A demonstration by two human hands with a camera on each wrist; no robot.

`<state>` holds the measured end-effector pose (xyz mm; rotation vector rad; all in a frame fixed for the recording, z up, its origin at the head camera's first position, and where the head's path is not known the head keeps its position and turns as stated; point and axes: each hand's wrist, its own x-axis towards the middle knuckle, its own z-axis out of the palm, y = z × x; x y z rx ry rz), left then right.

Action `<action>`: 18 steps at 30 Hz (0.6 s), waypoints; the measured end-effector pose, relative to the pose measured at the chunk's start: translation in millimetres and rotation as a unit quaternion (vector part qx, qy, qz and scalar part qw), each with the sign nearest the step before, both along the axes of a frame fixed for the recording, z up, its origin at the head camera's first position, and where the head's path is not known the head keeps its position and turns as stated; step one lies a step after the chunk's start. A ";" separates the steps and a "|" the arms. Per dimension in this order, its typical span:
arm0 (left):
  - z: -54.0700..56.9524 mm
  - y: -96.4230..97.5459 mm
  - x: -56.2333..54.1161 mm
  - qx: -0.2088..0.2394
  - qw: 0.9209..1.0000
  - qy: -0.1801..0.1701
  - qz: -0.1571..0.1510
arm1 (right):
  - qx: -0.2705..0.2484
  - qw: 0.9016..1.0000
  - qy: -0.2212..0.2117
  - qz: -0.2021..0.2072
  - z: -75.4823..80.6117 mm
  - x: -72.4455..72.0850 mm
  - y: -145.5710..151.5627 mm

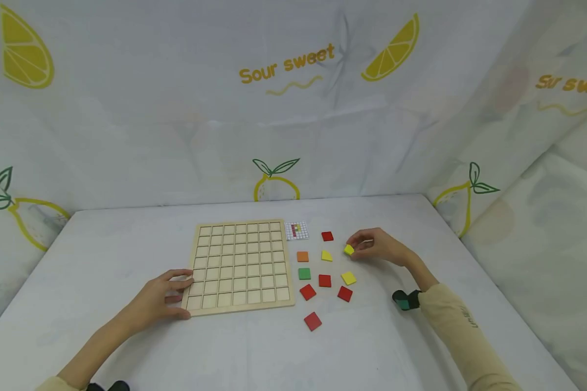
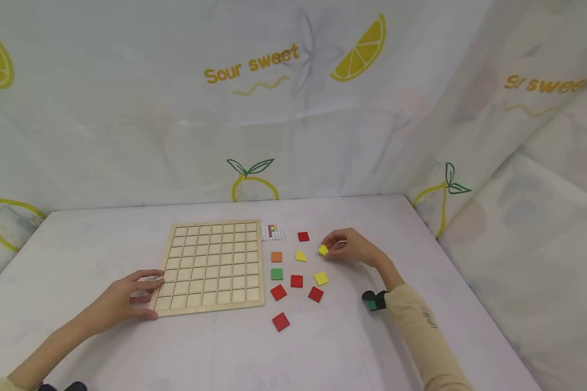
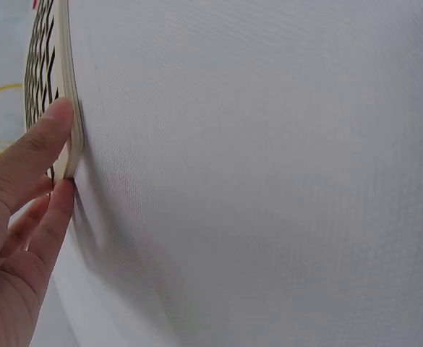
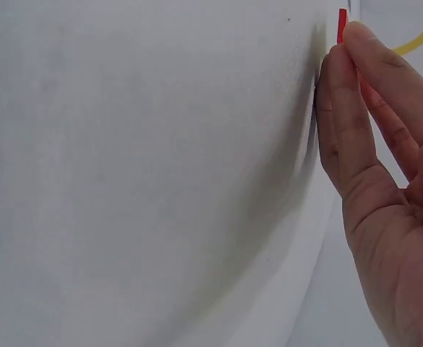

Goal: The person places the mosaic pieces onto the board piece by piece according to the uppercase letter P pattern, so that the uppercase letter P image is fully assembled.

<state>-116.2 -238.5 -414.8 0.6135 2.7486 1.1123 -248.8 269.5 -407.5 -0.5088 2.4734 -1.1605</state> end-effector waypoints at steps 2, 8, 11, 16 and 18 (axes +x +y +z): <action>0.7 0.7 0.7 0.003 1.000 -0.004 0.002 | -0.004 1.000 -0.009 0.002 0.7 0.3 0.1; 0.2 1.4 2.3 0.014 1.000 -0.009 0.003 | -0.016 0.999 -0.032 -0.023 1.9 -0.1 -2.8; 0.2 1.4 2.1 0.013 1.000 -0.005 0.004 | -0.015 0.998 -0.043 -0.045 4.4 0.0 -4.3; 0.3 1.0 2.1 0.007 1.000 -0.001 0.007 | -0.016 0.995 -0.059 -0.074 6.7 -1.3 -5.3; -0.2 0.6 2.2 0.005 1.000 0.000 0.007 | -0.030 0.994 -0.067 -0.078 6.6 -1.8 -6.2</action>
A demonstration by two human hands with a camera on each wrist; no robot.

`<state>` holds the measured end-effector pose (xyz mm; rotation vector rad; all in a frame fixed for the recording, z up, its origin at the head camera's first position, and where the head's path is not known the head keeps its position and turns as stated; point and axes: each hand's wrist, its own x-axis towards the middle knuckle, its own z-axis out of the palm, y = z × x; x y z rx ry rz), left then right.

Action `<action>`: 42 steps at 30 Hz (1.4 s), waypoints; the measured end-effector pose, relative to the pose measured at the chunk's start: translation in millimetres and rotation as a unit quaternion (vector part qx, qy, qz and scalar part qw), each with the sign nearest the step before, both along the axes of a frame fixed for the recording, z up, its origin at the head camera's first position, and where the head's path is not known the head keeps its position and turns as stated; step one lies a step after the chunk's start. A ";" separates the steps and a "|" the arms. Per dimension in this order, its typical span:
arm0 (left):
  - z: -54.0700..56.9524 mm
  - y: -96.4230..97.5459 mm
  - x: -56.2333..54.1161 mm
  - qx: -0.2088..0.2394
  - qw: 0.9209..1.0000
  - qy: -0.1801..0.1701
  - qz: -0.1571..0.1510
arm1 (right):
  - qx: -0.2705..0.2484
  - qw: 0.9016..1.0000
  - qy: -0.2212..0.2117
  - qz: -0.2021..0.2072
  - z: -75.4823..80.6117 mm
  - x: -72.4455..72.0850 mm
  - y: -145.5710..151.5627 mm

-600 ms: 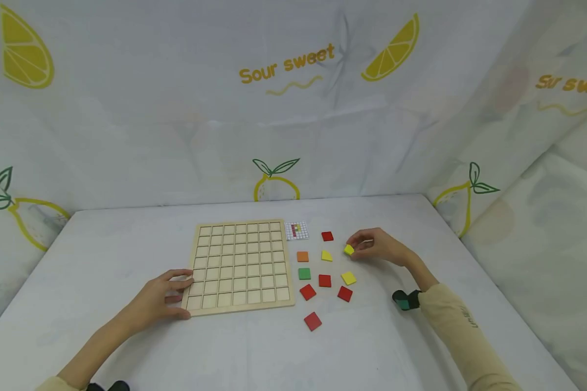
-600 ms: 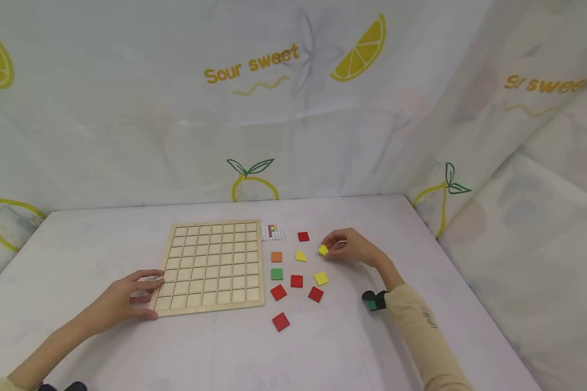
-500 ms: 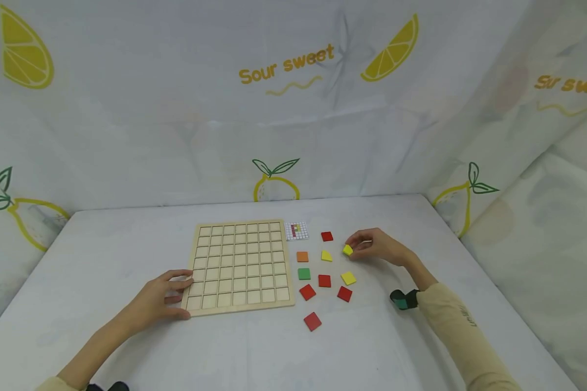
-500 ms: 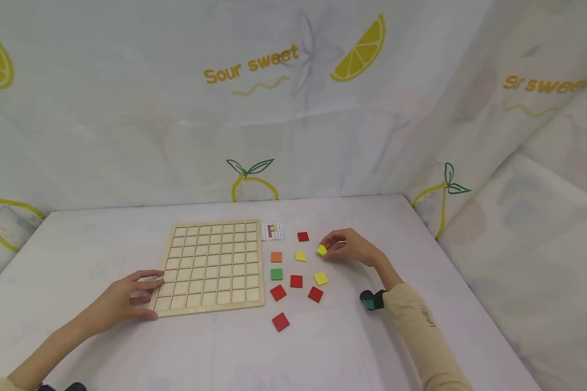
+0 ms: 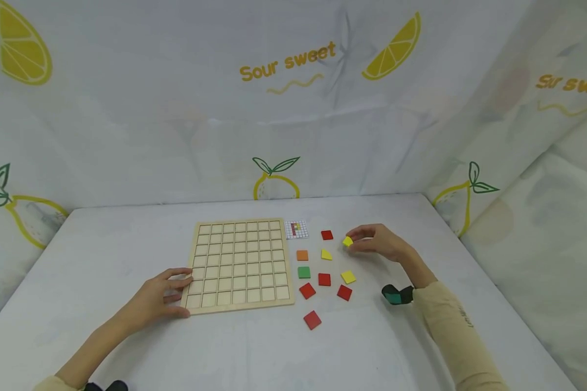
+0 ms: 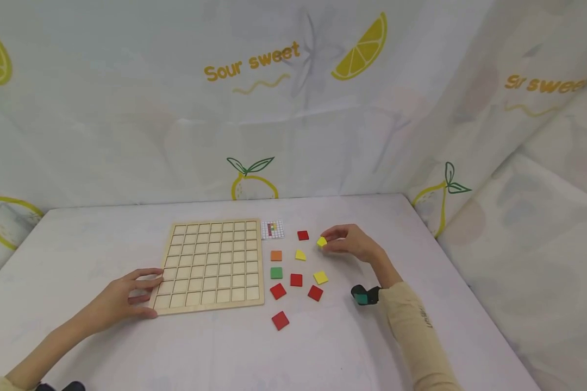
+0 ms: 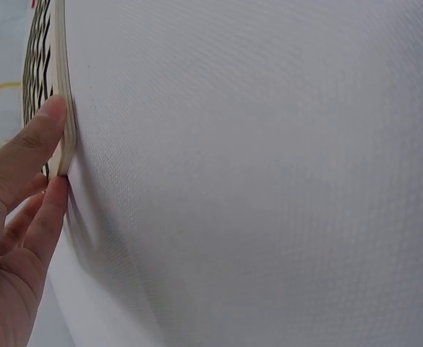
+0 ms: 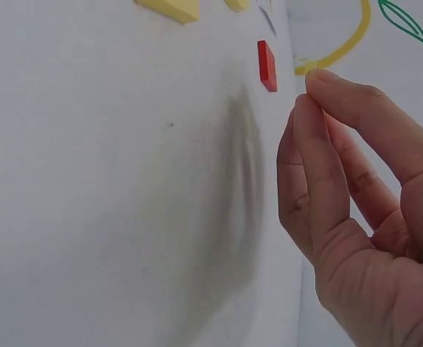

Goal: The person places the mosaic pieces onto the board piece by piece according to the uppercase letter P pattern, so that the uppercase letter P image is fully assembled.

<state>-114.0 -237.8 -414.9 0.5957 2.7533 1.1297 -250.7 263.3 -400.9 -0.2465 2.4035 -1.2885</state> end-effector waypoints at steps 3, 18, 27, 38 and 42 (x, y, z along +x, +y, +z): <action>0.0 -0.8 -0.1 0.001 1.000 0.001 0.001 | -0.029 1.000 -0.007 -0.006 -0.5 -0.6 -3.7; -2.3 -2.2 -1.1 0.016 1.000 0.007 -0.004 | -0.038 0.999 -0.009 -0.026 -3.5 -5.0 -35.4; -1.2 -2.0 0.8 0.020 1.000 -0.002 -0.001 | -0.035 0.999 -0.010 -0.011 -1.2 -8.8 -54.5; -5.4 -3.8 -1.3 0.026 0.999 0.020 -0.013 | -0.051 0.999 -0.013 -0.004 -1.1 -15.1 -77.9; -3.2 -2.1 -0.7 0.025 1.000 -0.002 -0.010 | -0.068 0.997 -0.023 0.001 -1.3 -18.2 -88.0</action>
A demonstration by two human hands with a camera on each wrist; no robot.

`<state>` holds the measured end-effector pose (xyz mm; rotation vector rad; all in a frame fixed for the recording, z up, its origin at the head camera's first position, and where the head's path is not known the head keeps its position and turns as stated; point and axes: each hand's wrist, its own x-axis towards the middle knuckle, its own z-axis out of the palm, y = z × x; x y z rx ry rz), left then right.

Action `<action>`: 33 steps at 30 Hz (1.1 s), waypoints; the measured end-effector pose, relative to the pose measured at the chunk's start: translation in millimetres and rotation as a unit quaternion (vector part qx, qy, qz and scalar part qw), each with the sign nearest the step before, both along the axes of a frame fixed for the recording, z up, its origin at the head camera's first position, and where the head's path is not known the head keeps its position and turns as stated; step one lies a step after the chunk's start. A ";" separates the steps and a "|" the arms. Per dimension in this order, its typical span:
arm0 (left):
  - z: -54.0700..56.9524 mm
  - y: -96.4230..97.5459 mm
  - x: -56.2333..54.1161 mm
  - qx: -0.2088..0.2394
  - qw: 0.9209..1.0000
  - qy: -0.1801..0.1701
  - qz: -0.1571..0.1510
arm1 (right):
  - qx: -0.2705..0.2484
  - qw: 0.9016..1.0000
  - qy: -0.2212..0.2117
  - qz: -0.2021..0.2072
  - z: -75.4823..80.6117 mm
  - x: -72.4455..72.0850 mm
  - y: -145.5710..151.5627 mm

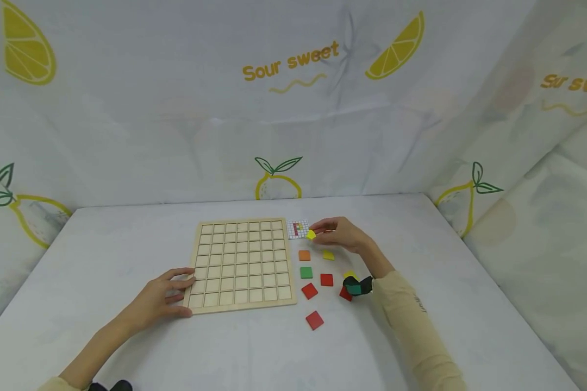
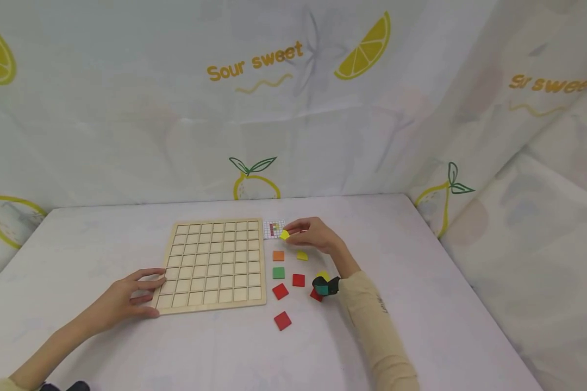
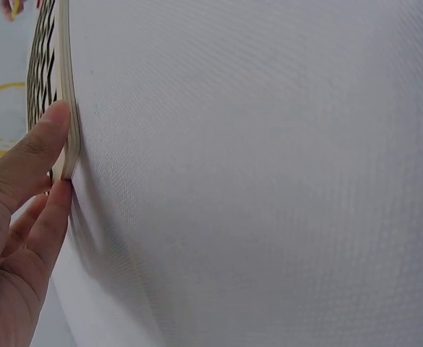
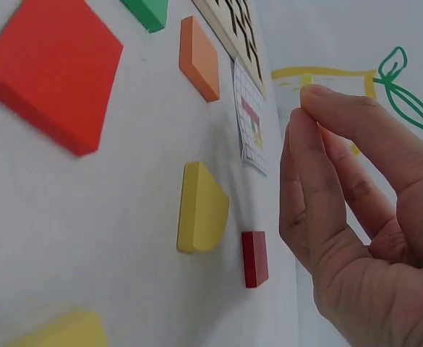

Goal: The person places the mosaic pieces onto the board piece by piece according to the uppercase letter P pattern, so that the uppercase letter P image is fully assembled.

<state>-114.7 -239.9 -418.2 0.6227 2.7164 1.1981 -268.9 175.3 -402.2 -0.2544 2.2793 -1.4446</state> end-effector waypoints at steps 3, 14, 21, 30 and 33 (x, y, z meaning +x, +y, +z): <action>2.0 1.5 0.8 -0.004 1.000 -0.008 0.004 | -0.014 1.000 0.001 0.011 -0.2 -2.5 -8.5; 0.0 -0.4 -0.8 0.001 1.000 -0.002 0.007 | -0.069 0.996 0.009 0.057 -2.6 -12.1 -46.1; 1.4 -0.8 -1.7 0.002 1.000 -0.010 0.007 | -0.070 0.994 0.022 0.084 -4.0 -17.9 -70.5; 1.9 0.5 -0.5 0.009 1.000 -0.015 0.008 | -0.054 0.994 0.040 0.082 -8.2 -20.4 -98.6; 2.0 0.5 0.3 0.014 1.000 -0.017 0.006 | -0.042 0.995 0.052 0.075 -7.3 -19.1 -106.3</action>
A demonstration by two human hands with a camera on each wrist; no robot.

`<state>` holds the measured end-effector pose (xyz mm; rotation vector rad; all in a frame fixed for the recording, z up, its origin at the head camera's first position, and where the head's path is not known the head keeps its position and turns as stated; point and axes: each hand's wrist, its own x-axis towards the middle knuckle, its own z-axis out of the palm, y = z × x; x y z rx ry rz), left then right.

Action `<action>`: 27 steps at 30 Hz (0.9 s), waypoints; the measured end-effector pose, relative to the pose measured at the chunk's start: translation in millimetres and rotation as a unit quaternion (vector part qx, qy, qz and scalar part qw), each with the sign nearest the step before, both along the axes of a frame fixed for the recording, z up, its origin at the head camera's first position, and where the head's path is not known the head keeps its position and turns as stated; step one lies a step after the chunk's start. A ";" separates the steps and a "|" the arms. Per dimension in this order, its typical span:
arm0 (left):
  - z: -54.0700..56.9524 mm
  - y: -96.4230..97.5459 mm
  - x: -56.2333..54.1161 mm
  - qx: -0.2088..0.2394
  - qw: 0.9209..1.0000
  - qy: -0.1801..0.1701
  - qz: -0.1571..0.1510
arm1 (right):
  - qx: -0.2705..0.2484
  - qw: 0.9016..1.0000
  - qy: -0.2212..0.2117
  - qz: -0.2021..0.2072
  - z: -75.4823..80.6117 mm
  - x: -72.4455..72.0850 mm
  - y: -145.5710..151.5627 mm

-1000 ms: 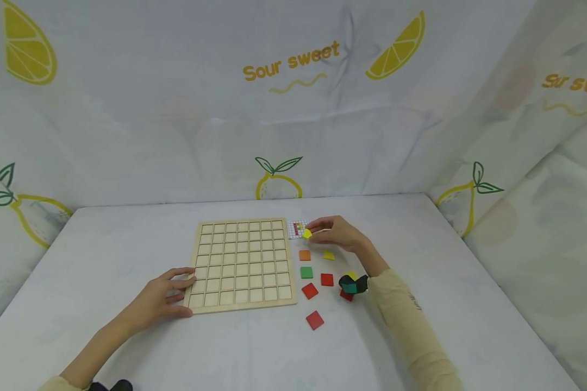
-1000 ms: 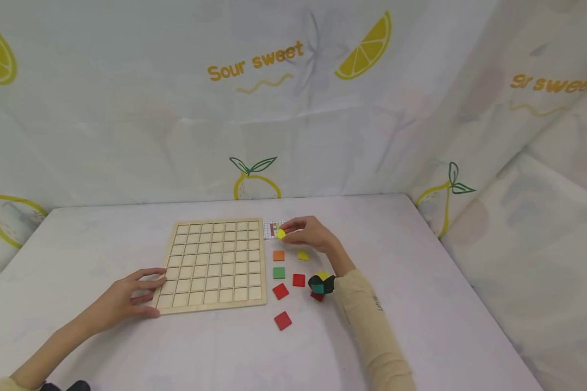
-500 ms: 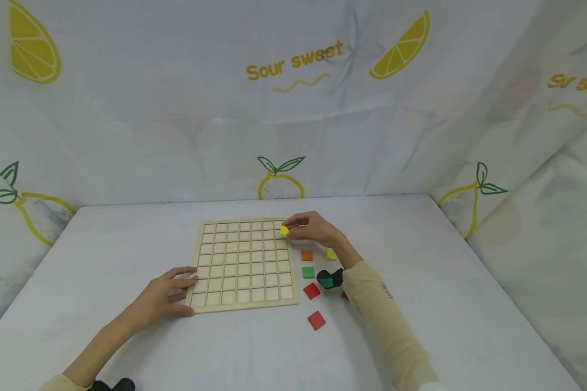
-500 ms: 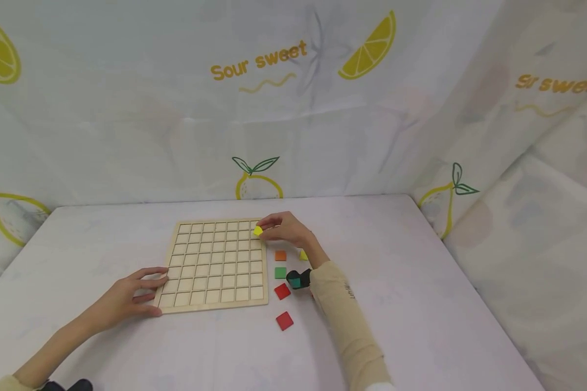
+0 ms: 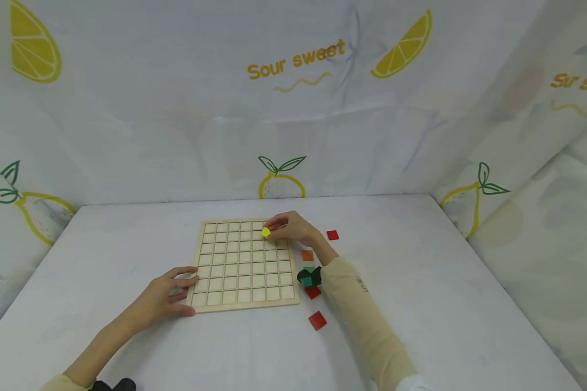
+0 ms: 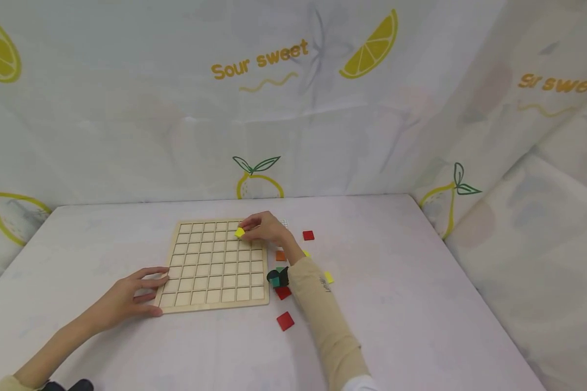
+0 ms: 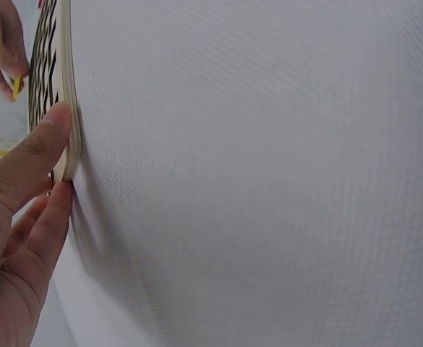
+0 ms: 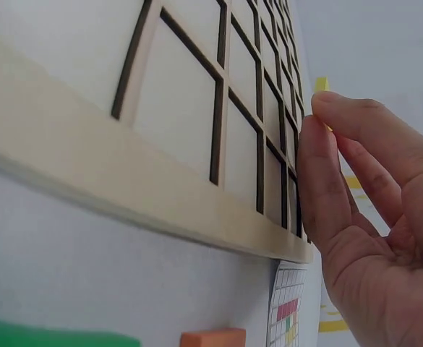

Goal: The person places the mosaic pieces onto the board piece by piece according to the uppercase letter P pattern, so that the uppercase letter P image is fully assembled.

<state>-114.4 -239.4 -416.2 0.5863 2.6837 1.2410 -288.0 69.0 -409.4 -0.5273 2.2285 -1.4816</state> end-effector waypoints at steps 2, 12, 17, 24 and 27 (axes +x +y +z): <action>-0.3 0.2 0.3 -0.001 1.000 -0.001 0.002 | 0.009 1.000 0.007 -0.005 0.4 0.6 -4.5; 1.6 1.9 0.4 -0.022 1.000 0.005 0.007 | 0.064 0.995 0.071 -0.020 4.2 4.4 -21.1; 2.4 2.7 0.5 -0.023 1.000 0.002 0.008 | 0.099 0.991 0.094 -0.016 6.1 5.1 -24.0; 2.3 1.8 -0.1 -0.017 1.000 -0.002 0.005 | 0.107 0.990 0.086 -0.017 7.7 4.2 -25.7; 2.6 1.6 -0.4 -0.016 1.000 -0.009 0.009 | 0.103 0.991 0.080 -0.024 6.9 4.1 -25.8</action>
